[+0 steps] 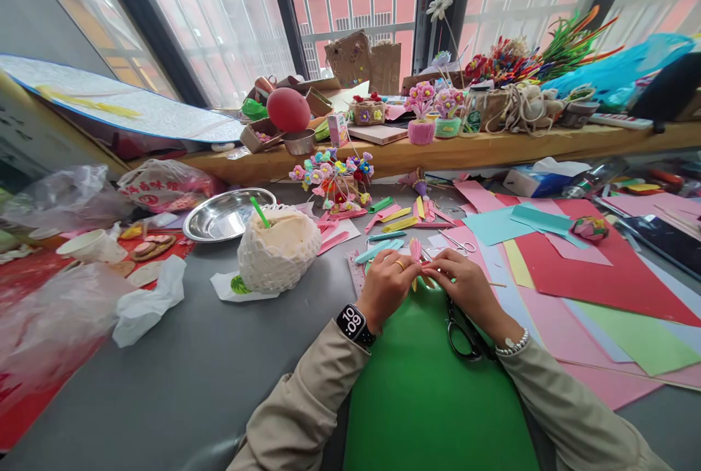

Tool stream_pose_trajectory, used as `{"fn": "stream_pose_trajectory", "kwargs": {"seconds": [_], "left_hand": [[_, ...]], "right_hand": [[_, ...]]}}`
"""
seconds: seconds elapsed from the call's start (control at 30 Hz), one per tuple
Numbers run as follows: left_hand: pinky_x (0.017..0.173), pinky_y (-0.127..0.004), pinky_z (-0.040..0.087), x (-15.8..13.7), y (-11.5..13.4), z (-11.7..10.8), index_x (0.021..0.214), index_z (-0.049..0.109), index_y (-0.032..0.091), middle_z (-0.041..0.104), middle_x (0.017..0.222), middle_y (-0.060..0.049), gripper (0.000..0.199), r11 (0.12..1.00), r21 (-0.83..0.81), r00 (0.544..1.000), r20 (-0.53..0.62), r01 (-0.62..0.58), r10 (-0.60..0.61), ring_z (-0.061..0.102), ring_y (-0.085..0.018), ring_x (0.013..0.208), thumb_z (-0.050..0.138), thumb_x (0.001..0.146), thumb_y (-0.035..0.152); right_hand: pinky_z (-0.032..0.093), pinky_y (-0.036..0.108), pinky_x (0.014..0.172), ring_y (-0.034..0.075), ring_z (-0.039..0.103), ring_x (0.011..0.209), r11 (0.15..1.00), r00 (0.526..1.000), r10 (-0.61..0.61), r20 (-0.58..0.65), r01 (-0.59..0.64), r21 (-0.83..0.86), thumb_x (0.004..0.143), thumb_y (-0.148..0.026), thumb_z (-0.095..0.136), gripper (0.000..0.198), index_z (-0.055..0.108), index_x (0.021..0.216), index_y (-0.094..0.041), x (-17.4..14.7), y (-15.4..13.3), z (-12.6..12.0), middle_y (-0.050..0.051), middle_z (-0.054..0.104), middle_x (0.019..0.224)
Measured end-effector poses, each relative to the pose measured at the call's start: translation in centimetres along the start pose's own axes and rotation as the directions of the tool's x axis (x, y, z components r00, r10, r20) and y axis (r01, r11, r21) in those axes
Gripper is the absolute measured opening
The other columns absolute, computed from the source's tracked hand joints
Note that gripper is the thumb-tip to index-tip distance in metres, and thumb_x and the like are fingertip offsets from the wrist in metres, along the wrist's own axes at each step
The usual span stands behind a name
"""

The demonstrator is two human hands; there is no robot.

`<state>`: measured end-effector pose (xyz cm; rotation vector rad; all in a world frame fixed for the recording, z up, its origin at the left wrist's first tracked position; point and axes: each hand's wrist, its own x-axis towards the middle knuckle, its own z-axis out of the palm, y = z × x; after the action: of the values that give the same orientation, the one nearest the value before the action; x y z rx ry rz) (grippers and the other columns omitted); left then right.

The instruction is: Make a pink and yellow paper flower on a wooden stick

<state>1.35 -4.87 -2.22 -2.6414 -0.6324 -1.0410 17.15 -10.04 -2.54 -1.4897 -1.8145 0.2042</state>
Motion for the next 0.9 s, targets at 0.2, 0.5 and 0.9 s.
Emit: {"fn": "stream_pose_trajectory", "kwargs": {"seconds": [0.2, 0.5, 0.9], "left_hand": [[0.077, -0.03, 0.038, 0.07, -0.21, 0.07, 0.086, 0.06, 0.02, 0.064, 0.081, 0.0, 0.015, 0.994, -0.064, 0.995, 0.042, 0.089, -0.087, 0.054, -0.013, 0.073, 0.046, 0.082, 0.025], [0.08, -0.033, 0.037, 0.05, -0.54, 0.26, 0.082, 0.061, 0.021, 0.063, 0.078, 0.0, 0.014, 0.982, -0.114, 0.982, 0.135, 0.148, -0.132, 0.054, -0.013, 0.072, 0.048, 0.081, 0.025], [0.075, -0.031, 0.038, -0.02, -0.49, 0.08, 0.079, 0.06, 0.02, 0.062, 0.074, 0.0, 0.012, 0.98, -0.078, 0.973, 0.162, 0.182, -0.167, 0.052, -0.014, 0.07, 0.048, 0.08, 0.023]], "right_hand": [[0.043, 0.026, 0.061, 0.015, 0.053, 0.069, 0.989, 0.99, -0.121, -0.076, 0.113, -0.097, 0.082, -0.029, 0.047, 0.02, 0.062, 0.077, -0.016, -0.06, 0.18, 0.26, 0.005, 0.056, 0.073], [0.043, 0.027, 0.064, 0.016, 0.053, 0.073, 0.969, 0.981, -0.177, -0.082, 0.159, -0.191, 0.083, -0.027, 0.047, 0.017, 0.06, 0.078, -0.017, -0.15, 0.52, 0.66, 0.005, 0.056, 0.075], [0.041, 0.024, 0.058, 0.014, 0.054, 0.066, 0.973, 0.997, -0.069, -0.042, 0.058, -0.221, 0.083, -0.037, 0.045, 0.024, 0.06, 0.079, -0.019, -0.28, 0.44, 0.6, 0.003, 0.056, 0.073]]}}
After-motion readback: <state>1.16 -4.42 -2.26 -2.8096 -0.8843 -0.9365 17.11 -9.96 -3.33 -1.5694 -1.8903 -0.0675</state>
